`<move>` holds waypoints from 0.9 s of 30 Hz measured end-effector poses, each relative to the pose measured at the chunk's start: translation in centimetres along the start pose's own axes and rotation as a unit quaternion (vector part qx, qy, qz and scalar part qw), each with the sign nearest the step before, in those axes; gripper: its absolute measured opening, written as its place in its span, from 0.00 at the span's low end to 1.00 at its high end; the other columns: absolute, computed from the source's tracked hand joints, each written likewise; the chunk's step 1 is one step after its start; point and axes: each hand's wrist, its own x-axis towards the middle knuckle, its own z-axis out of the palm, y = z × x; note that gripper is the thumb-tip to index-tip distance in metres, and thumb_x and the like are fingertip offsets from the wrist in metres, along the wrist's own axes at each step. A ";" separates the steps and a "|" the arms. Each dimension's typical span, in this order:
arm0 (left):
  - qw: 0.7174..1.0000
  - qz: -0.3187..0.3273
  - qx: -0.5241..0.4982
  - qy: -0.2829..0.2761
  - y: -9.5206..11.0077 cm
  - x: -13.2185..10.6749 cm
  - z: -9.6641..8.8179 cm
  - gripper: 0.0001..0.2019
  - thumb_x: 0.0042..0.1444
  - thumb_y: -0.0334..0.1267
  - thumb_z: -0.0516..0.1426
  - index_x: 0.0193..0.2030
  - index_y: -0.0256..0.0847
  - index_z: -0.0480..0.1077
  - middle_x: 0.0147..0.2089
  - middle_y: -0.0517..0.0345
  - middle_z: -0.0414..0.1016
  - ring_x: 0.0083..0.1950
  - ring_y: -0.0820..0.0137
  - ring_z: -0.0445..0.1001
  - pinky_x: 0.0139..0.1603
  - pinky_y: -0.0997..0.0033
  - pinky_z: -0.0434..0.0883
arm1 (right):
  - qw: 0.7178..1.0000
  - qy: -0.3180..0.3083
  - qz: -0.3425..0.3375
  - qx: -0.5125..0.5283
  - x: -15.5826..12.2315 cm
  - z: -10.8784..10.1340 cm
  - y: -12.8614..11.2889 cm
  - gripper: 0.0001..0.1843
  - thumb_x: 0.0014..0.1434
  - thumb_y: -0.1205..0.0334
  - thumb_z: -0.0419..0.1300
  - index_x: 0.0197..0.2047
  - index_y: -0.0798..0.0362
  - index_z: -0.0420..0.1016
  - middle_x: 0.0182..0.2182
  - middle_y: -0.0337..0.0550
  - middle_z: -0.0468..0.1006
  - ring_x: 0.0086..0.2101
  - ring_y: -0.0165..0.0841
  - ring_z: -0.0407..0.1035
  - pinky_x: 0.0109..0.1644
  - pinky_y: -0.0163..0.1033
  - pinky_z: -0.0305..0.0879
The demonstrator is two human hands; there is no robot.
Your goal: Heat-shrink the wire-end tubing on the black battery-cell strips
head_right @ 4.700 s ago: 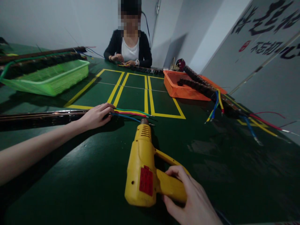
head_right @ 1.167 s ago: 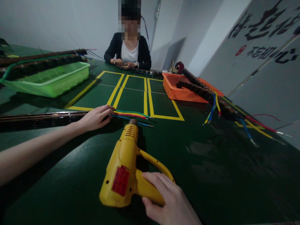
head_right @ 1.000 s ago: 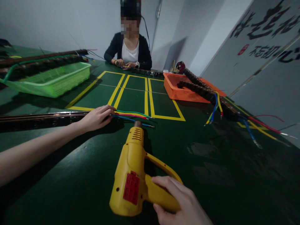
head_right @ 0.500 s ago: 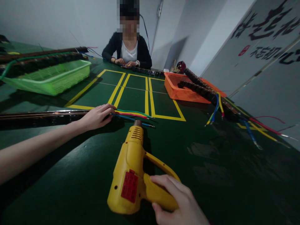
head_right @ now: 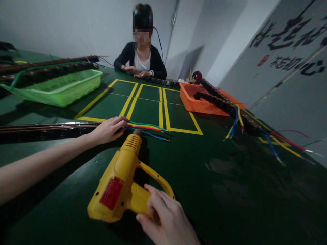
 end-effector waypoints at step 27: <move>1.000 0.008 0.004 -0.005 0.0 -0.1 -0.1 0.11 0.64 0.34 0.46 0.49 0.36 0.64 0.52 0.46 0.67 0.50 0.63 0.70 0.49 0.61 0.71 | 0.990 0.012 0.123 0.072 -3.1 -4.2 4.7 0.12 0.47 0.58 0.65 0.33 0.48 0.66 0.51 0.45 0.76 0.52 0.40 0.70 0.54 0.40 0.66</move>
